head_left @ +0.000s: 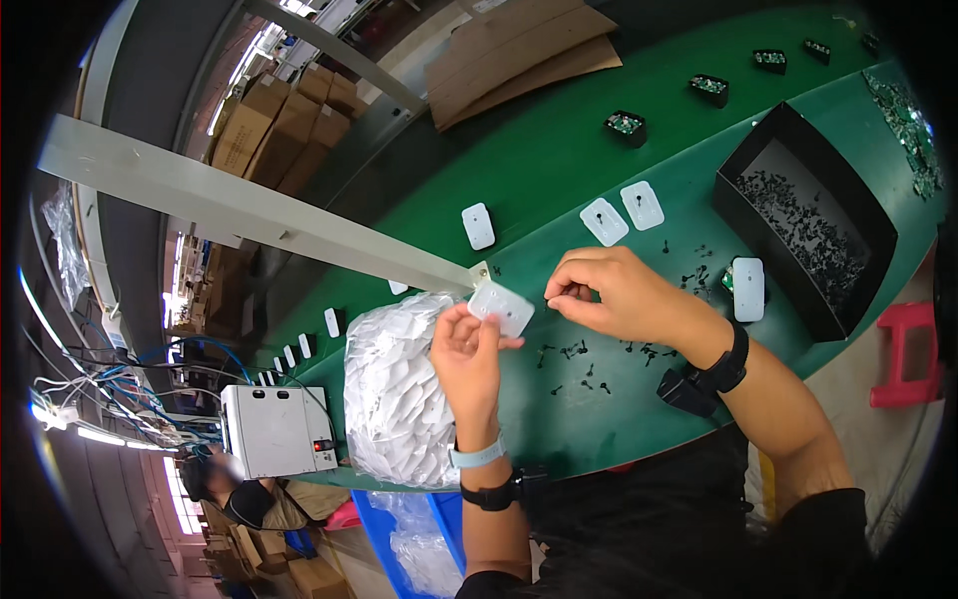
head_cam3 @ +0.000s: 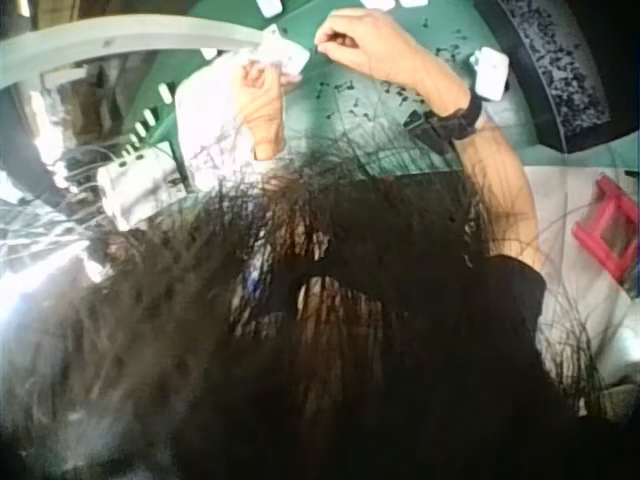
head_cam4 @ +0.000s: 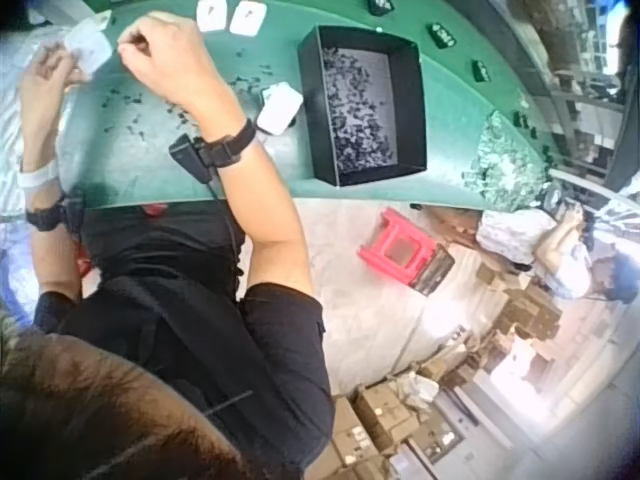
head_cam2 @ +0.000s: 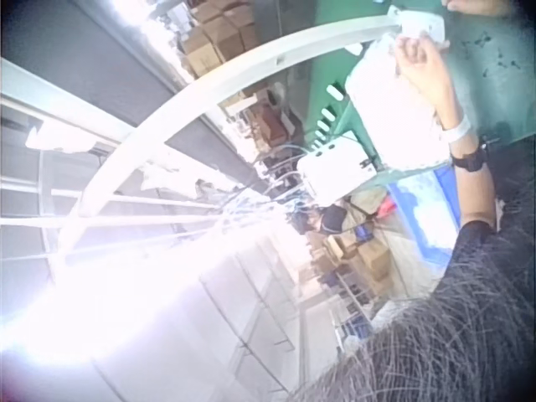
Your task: The person assembles small electronic devices by inserting circuit boards into white plastic casings. They pick up a casing, insert a green circuit board, and then secure the assembly with a black cover. The process is repeated for multiple units on a green workbench.
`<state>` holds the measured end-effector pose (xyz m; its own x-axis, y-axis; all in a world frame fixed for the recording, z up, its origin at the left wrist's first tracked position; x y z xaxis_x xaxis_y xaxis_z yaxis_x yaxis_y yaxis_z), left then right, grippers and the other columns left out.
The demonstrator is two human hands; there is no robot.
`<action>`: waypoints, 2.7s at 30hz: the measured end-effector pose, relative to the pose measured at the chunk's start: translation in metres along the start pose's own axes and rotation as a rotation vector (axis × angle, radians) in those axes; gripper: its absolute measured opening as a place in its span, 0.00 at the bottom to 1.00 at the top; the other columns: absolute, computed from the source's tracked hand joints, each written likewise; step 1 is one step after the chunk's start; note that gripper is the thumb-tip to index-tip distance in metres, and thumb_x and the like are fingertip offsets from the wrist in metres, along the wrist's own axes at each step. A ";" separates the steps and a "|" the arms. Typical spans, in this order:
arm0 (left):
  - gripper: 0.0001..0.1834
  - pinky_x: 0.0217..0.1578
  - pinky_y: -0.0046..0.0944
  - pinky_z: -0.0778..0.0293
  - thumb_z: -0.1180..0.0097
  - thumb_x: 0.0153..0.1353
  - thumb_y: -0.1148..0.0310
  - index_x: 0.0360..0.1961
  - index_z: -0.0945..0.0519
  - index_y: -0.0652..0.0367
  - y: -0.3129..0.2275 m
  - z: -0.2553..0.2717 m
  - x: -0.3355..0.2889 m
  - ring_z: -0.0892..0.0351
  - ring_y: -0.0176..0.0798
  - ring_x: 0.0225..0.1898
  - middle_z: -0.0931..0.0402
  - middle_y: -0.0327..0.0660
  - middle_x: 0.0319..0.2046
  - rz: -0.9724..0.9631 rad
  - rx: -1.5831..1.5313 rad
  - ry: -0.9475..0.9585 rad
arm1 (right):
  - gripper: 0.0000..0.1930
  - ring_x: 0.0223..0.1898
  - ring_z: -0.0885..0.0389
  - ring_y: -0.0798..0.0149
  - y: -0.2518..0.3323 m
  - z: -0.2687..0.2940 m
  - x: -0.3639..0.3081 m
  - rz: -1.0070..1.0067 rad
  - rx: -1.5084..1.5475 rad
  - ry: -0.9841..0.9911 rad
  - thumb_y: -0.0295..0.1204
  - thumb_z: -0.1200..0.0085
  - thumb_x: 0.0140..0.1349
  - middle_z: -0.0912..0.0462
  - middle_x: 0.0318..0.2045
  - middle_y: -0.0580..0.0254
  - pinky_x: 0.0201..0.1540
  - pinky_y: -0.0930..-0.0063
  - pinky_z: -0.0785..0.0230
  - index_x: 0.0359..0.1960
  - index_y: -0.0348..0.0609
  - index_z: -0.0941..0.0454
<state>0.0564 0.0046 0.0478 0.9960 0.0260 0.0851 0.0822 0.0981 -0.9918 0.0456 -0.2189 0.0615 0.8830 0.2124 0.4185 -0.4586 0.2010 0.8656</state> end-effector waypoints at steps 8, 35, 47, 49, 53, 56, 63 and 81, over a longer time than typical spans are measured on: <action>0.25 0.47 0.50 0.10 0.52 0.67 0.87 0.65 0.33 0.69 0.014 -0.053 0.003 0.15 0.47 0.48 0.22 0.52 0.50 0.007 -0.454 0.156 | 0.05 0.33 0.19 0.56 -0.006 -0.001 0.000 0.105 -0.134 -0.121 0.22 0.37 0.58 0.20 0.30 0.57 0.35 0.66 0.24 0.33 0.37 0.22; 0.14 0.54 0.44 0.16 0.44 0.69 0.81 0.54 0.24 0.72 0.026 -0.056 -0.014 0.17 0.40 0.51 0.21 0.49 0.50 0.001 -0.417 0.088 | 0.07 0.27 0.22 0.56 -0.009 -0.012 -0.005 0.031 -0.203 -0.211 0.24 0.36 0.57 0.22 0.26 0.59 0.29 0.64 0.27 0.29 0.39 0.24; 0.14 0.50 0.42 0.15 0.46 0.70 0.80 0.55 0.25 0.73 0.029 -0.060 -0.015 0.15 0.43 0.49 0.20 0.53 0.50 -0.003 -0.305 0.074 | 0.10 0.26 0.19 0.58 -0.015 -0.010 -0.006 -0.091 -0.130 -0.321 0.28 0.34 0.55 0.20 0.26 0.58 0.30 0.67 0.26 0.30 0.36 0.22; 0.14 0.49 0.42 0.14 0.45 0.70 0.79 0.55 0.25 0.73 0.025 -0.061 -0.016 0.15 0.43 0.48 0.19 0.52 0.50 0.028 -0.355 0.089 | 0.10 0.28 0.18 0.62 -0.022 -0.007 -0.005 -0.173 0.022 -0.316 0.29 0.34 0.55 0.18 0.28 0.58 0.32 0.69 0.24 0.33 0.35 0.21; 0.13 0.44 0.38 0.14 0.44 0.69 0.79 0.52 0.24 0.72 0.028 -0.061 -0.014 0.14 0.41 0.45 0.18 0.51 0.47 0.046 -0.364 0.084 | 0.12 0.35 0.17 0.71 -0.027 -0.010 -0.007 -0.460 0.278 -0.069 0.22 0.35 0.58 0.17 0.33 0.60 0.38 0.75 0.22 0.42 0.32 0.21; 0.10 0.46 0.38 0.13 0.44 0.69 0.80 0.50 0.23 0.74 0.030 -0.058 -0.012 0.14 0.39 0.43 0.17 0.51 0.45 0.087 -0.280 0.125 | 0.13 0.39 0.18 0.75 -0.023 -0.011 -0.005 -0.457 0.236 0.040 0.18 0.36 0.60 0.17 0.36 0.61 0.40 0.78 0.21 0.46 0.31 0.22; 0.09 0.32 0.31 0.18 0.42 0.69 0.79 0.48 0.22 0.72 0.035 -0.060 -0.006 0.15 0.34 0.35 0.16 0.46 0.38 0.233 -0.329 0.299 | 0.18 0.37 0.20 0.74 -0.040 -0.013 -0.004 -0.371 0.439 0.041 0.23 0.32 0.58 0.19 0.37 0.65 0.39 0.78 0.25 0.49 0.35 0.23; 0.12 0.37 0.37 0.20 0.48 0.74 0.68 0.51 0.23 0.66 0.046 -0.039 0.010 0.16 0.39 0.36 0.18 0.44 0.42 0.264 -0.798 0.157 | 0.22 0.45 0.17 0.52 -0.089 0.066 0.103 -0.326 -0.472 -0.260 0.31 0.34 0.58 0.17 0.46 0.47 0.50 0.62 0.25 0.52 0.37 0.25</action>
<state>0.0713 -0.0297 -0.0008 0.9743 -0.1942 -0.1146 -0.2127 -0.6233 -0.7525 0.1836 -0.2779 0.0457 0.9529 -0.1585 0.2587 -0.1042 0.6297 0.7698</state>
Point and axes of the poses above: each hand's wrist, its own x-axis towards the middle knuckle, its own z-axis out of the back of the hand, y = z × x, the point moved 4 cm from there along x, towards the middle knuckle
